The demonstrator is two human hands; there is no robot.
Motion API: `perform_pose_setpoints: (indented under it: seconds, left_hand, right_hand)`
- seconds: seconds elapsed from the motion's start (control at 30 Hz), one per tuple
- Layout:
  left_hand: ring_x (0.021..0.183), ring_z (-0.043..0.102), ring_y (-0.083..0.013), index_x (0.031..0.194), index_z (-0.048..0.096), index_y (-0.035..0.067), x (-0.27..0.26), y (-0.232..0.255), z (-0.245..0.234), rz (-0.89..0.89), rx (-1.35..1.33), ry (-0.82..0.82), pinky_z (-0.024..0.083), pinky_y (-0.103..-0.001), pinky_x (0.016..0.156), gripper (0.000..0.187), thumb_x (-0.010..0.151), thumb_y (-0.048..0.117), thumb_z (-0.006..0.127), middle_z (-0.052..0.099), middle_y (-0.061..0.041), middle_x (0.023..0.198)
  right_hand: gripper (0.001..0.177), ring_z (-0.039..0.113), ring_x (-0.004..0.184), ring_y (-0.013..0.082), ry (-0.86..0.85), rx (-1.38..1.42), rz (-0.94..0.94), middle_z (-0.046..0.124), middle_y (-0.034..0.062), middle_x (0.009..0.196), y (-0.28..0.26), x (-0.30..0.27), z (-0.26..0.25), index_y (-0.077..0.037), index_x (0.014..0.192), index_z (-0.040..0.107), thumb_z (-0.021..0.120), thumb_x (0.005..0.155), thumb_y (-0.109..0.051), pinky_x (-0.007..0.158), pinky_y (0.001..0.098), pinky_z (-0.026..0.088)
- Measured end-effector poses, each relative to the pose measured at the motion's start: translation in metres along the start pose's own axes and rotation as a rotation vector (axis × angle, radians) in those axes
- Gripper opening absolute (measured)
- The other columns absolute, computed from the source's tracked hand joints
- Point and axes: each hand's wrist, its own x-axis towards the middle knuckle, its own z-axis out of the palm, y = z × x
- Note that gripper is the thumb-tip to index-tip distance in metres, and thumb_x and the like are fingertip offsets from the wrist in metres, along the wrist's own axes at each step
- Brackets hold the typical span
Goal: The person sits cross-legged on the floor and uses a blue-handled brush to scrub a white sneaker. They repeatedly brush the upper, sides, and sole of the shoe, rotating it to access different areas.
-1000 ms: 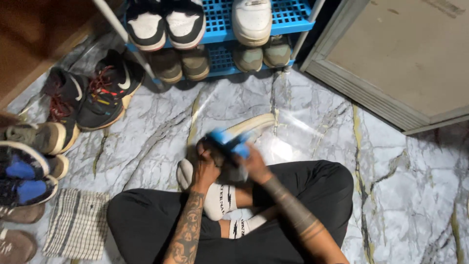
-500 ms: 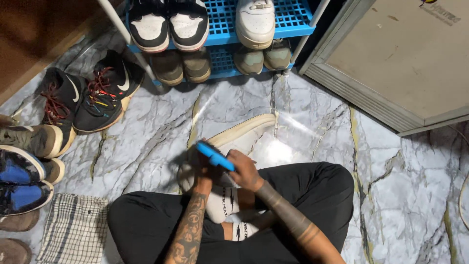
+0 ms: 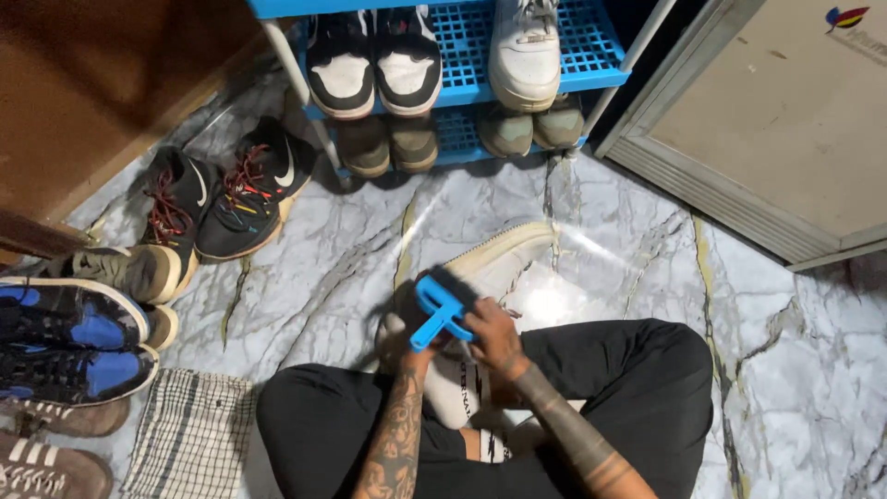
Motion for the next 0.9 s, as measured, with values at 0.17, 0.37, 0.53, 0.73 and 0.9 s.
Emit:
perform_pose_setpoints:
  seconds: [0.17, 0.37, 0.53, 0.73, 0.9]
  left_hand:
    - [0.106, 0.068, -0.0465, 0.131, 0.027, 0.012, -0.009, 0.0, -0.018, -0.291, -0.204, -0.024, 0.058, -0.047, 0.094, 0.092, 0.063, 0.028, 0.087, 0.048, -0.035, 0.14]
    - [0.143, 0.043, -0.0382, 0.159, 0.008, 0.013, -0.004, -0.004, -0.024, -0.466, -0.289, -0.188, 0.035, -0.047, 0.12, 0.126, 0.065, 0.033, 0.089, 0.038, -0.028, 0.156]
    - [0.125, 0.04, -0.0299, 0.137, 0.032, 0.018, -0.024, 0.064, -0.087, -0.211, -0.106, -0.095, 0.032, -0.045, 0.102, 0.076, 0.079, 0.043, 0.075, 0.041, -0.013, 0.139]
    - [0.081, 0.06, -0.0316, 0.104, 0.043, 0.02, -0.006, 0.023, -0.034, 0.098, 0.193, -0.006, 0.046, -0.04, 0.067, 0.044, 0.072, 0.022, 0.074, 0.055, -0.015, 0.098]
    - [0.132, 0.055, -0.0393, 0.16, 0.028, 0.022, -0.004, -0.006, -0.003, -0.436, -0.288, -0.212, 0.048, -0.043, 0.109, 0.12, 0.061, 0.042, 0.091, 0.043, -0.024, 0.154]
  right_hand:
    - [0.038, 0.063, 0.106, 0.0355, 0.256, 0.548, 0.328, 0.064, 0.0273, 0.106, 0.062, -0.005, 0.006, 0.003, 0.124, 0.059, 0.068, 0.089, -0.006, 0.092, 0.0494, 0.051]
    - [0.01, 0.052, 0.077, 0.0375, 0.329, -0.065, 0.177, 0.05, 0.0118, 0.08, 0.096, 0.019, -0.033, -0.01, 0.082, 0.063, 0.058, 0.091, -0.008, 0.076, 0.0456, 0.043]
    - [0.033, 0.057, 0.103, 0.0491, 0.067, 0.148, -0.259, 0.058, 0.0235, 0.108, 0.026, -0.028, 0.046, 0.0, 0.116, 0.061, 0.056, 0.09, -0.02, 0.09, 0.0576, 0.048]
    - [0.021, 0.061, 0.098, 0.0449, 0.307, 0.384, 0.12, 0.063, 0.0262, 0.1, 0.118, -0.016, 0.006, 0.003, 0.111, 0.065, 0.061, 0.098, -0.013, 0.09, 0.0539, 0.047]
    - [0.015, 0.051, 0.081, 0.0298, 0.598, -0.042, 0.41, 0.048, 0.0071, 0.087, 0.109, 0.036, -0.083, -0.012, 0.085, 0.056, 0.064, 0.097, -0.017, 0.083, 0.0394, 0.042]
